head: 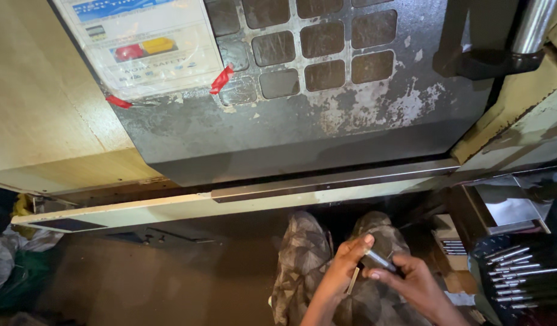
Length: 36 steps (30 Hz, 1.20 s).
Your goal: The person opens a machine door, inserts a metal rod into a slot, closes the door, and then wipes the exterior surface of the machine with a cloth. The person repeats this process with another metal rod.
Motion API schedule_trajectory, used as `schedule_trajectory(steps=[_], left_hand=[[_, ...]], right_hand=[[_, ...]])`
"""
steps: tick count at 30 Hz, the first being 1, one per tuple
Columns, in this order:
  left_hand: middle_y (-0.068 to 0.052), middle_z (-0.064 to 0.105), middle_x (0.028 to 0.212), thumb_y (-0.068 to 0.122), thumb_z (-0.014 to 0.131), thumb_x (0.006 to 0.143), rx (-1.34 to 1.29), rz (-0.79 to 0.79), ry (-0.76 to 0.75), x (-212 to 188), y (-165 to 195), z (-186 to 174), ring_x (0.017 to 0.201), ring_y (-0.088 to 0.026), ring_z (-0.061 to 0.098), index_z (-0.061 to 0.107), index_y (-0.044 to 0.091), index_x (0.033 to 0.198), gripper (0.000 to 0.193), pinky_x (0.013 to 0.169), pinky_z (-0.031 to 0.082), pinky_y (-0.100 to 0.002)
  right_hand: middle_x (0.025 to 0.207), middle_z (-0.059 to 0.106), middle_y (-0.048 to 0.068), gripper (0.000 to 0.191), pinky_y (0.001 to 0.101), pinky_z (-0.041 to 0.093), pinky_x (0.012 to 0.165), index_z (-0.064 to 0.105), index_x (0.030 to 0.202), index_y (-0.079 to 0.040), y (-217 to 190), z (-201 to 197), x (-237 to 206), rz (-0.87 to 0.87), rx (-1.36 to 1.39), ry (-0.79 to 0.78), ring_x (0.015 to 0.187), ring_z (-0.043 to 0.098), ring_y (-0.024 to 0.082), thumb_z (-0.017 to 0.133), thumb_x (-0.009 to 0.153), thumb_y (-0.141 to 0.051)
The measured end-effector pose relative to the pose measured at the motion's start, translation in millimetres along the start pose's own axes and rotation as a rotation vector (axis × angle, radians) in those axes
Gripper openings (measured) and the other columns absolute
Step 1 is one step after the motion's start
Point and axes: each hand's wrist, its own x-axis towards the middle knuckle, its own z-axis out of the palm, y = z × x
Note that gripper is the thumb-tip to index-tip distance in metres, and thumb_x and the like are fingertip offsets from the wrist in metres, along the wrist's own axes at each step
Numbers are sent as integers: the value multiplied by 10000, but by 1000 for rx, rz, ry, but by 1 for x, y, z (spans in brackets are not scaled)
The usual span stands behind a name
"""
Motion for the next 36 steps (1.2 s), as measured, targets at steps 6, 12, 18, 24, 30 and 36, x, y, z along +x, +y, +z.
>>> schedule_trajectory(steps=[6, 12, 18, 24, 30, 36], left_hand=[[43, 691, 889, 418, 653, 990, 21, 30, 19, -3, 9, 6, 807, -39, 625, 707, 110, 953, 315, 739, 492, -208], [-6, 631, 757, 510, 600, 1034, -36, 211, 315, 6, 29, -11, 580, -54, 545, 664, 103, 978, 416, 527, 411, -202], [-21, 613, 752, 470, 610, 983, -313, 261, 387, 27, 14, -9, 499, -72, 480, 654, 122, 1034, 354, 456, 361, -231], [-16, 647, 819, 433, 656, 1000, -351, 359, 522, 32, -3, 7, 594, -81, 541, 694, 76, 1033, 361, 509, 429, -246], [-36, 747, 887, 335, 645, 986, 99, 415, 509, 11, 26, 13, 805, -136, 686, 725, 38, 1008, 308, 781, 575, -292], [-22, 731, 915, 291, 655, 933, -70, 283, 372, -3, 41, -4, 919, -145, 691, 675, 112, 1030, 204, 865, 553, -290]], right_hand=[[614, 654, -19, 177, 257, 415, 483, 785, 735, -21, 27, 3, -2, -146, -158, 108, 581, 515, 52, 833, 803, -177], [670, 411, -34, 349, 273, 282, 507, 564, 742, -24, -27, 1, -23, -242, -44, 313, 610, 358, 77, 776, 972, -178], [731, 733, 100, 308, 377, 521, 528, 652, 1168, -202, -67, 64, -13, -43, -506, 236, 598, 681, 240, 756, 882, -254], [889, 730, 192, 302, 407, 548, 617, 651, 1123, -81, -55, 75, -10, -578, -690, 495, 784, 723, 344, 754, 865, -200], [771, 683, 43, 181, 277, 474, 524, 712, 1083, -57, -30, 22, 9, -362, -154, 429, 646, 600, 134, 639, 940, -139], [669, 561, 10, 212, 241, 300, 479, 690, 1025, -8, -25, -16, 18, -120, 153, 450, 541, 423, 68, 595, 1016, -198]])
